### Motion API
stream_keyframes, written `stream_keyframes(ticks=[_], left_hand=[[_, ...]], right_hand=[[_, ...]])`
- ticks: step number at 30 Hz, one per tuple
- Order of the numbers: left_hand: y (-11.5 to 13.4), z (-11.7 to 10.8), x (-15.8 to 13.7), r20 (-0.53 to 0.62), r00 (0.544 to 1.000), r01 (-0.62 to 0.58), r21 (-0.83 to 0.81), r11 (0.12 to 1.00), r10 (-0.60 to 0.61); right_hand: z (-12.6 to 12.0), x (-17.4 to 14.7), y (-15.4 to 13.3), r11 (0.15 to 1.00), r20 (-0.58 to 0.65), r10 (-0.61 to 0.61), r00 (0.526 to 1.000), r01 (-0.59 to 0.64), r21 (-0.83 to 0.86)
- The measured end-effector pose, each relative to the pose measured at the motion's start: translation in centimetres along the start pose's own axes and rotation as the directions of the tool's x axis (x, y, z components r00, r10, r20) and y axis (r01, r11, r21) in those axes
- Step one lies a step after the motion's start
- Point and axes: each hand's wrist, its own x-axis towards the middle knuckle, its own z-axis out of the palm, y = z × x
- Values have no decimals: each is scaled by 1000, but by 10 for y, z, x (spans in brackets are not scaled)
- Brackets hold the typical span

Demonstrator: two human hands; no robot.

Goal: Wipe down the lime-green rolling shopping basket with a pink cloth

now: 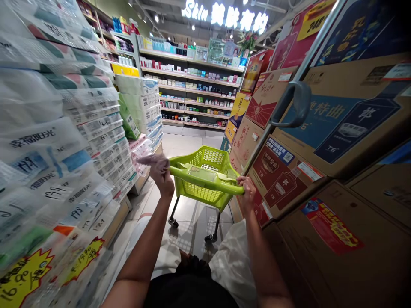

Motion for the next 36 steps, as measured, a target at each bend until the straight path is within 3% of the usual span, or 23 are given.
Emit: stream_keyframes(ticks=[2, 3, 7, 9, 13, 14, 17, 20, 22, 23, 25, 28, 30, 33, 34, 36], left_hand=[[10, -10, 9, 223, 958, -232, 222, 947, 182], [14, -13, 13, 321, 925, -300, 286, 910, 204], [32, -13, 35, 630, 772, -457, 452, 766, 89], [42, -6, 42, 728, 686, -519, 482, 706, 7], [68, 21, 45, 854, 486, -637, 493, 593, -187], [73, 29, 44, 872, 426, -655, 482, 582, -243], [86, 51, 42, 906, 239, -658, 415, 629, -349], [93, 66, 38, 937, 64, -633, 305, 712, -344], [95, 71, 35, 936, -10, -622, 269, 735, -351], [95, 72, 33, 933, -19, -619, 271, 737, -359], [96, 72, 30, 929, 5, -626, 292, 723, -371], [98, 65, 21, 939, 102, -660, 311, 684, -329], [96, 57, 10, 935, 241, -665, 354, 658, -260], [85, 42, -16, 845, 532, -587, 410, 697, -49], [79, 37, -26, 798, 602, -561, 394, 728, 32], [66, 29, -46, 705, 689, -532, 336, 778, 166]], right_hand=[[-3, 3, 5, 1000, 6, 4, 1000, -4, 21], [-5, 5, 8, 999, 5, 4, 1000, -4, 38], [-19, 17, 17, 999, 3, 18, 1000, -18, 42], [-28, 23, 16, 996, -23, 23, 999, -25, -89], [-29, 27, -6, 874, -220, -38, 975, -74, -480], [-22, 26, -15, 854, -211, -54, 976, -65, -517], [10, 21, -37, 829, -3, -117, 993, 96, -552], [40, 17, -47, 789, 132, -144, 981, 195, -583], [47, 17, -46, 745, 138, -143, 980, 198, -637], [48, 17, -45, 727, 138, -143, 980, 198, -658], [44, 18, -41, 709, 155, -148, 977, 214, -671], [37, 22, -37, 709, 211, -137, 968, 245, -661], [35, 25, -35, 718, 245, -115, 963, 251, -650], [35, 31, -30, 727, 259, -102, 961, 249, -640], [36, 32, -28, 729, 257, -101, 961, 248, -639], [37, 35, -24, 737, 250, -98, 963, 239, -632]])
